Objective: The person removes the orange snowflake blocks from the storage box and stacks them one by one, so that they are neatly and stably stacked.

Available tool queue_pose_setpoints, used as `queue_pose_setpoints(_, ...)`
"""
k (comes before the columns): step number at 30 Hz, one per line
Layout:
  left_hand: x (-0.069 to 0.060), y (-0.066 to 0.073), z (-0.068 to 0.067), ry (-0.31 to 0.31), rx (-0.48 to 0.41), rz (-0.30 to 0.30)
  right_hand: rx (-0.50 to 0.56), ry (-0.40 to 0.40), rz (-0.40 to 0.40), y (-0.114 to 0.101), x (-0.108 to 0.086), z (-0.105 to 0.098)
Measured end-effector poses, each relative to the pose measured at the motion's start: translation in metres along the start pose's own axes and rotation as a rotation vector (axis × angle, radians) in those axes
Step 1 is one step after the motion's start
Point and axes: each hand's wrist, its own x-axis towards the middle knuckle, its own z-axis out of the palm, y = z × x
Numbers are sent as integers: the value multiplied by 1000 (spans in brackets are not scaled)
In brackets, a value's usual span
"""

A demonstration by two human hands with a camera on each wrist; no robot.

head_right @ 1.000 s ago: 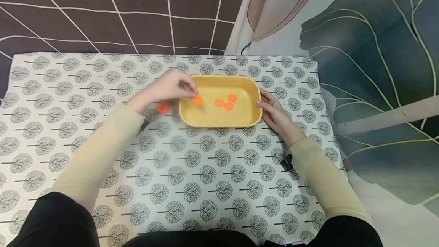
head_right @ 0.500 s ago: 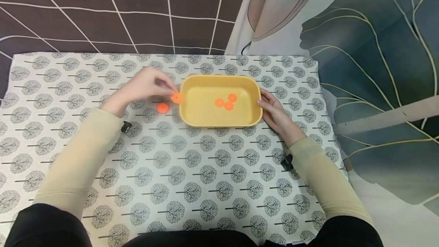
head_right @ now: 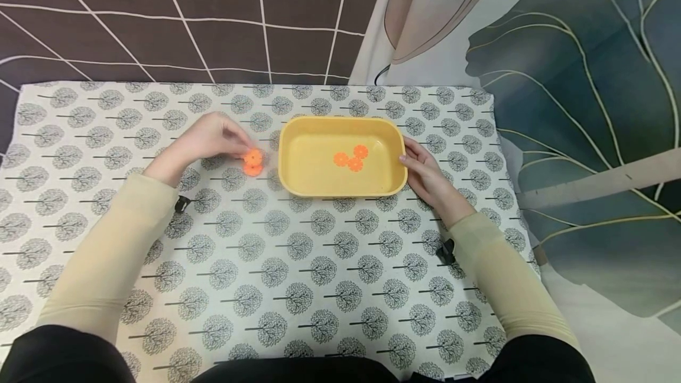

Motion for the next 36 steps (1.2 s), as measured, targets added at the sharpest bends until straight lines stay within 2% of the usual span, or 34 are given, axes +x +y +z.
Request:
queue_pose_setpoints(7, -1, -9, 3, -38, 9, -32, 5, 1, 0, 0, 0, 0)
queue_pose_setpoints(17, -3, -12, 6, -44, 9, -43, -15, 16, 4, 0, 1, 0)
queue_pose_setpoints(27, -1, -18, 9, -52, 37, -10, 20, 12, 3, 0, 1, -1)
queue_pose_setpoints(36, 1, -23, 10, -54, 43, -7, 27, -3, -4, 1, 1, -1)
